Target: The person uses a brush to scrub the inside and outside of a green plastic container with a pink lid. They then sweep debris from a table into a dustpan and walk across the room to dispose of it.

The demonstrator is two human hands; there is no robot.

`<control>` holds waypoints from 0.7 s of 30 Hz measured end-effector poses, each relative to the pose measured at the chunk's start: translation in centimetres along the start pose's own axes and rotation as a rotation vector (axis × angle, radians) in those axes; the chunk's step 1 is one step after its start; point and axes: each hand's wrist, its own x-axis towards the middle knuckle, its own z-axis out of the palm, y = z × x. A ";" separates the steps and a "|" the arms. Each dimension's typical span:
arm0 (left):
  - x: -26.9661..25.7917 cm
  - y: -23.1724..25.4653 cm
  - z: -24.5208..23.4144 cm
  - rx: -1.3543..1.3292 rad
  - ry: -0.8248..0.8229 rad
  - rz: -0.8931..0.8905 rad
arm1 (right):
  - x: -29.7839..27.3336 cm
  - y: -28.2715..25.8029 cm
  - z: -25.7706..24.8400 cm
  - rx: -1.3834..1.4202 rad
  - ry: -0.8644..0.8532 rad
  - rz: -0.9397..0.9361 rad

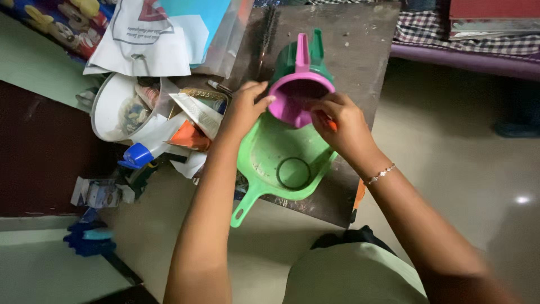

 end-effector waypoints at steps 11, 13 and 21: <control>-0.7 -0.7 1.9 -0.439 -0.149 -0.398 | 1.3 -0.3 3.1 -0.013 0.003 0.006; -1.2 -1.3 2.8 -0.286 -0.030 -0.415 | 2.1 -0.8 2.9 -0.118 -0.046 0.012; -0.7 -2.5 -0.1 0.242 0.021 -0.080 | 3.7 -2.4 -3.1 0.073 -0.290 0.254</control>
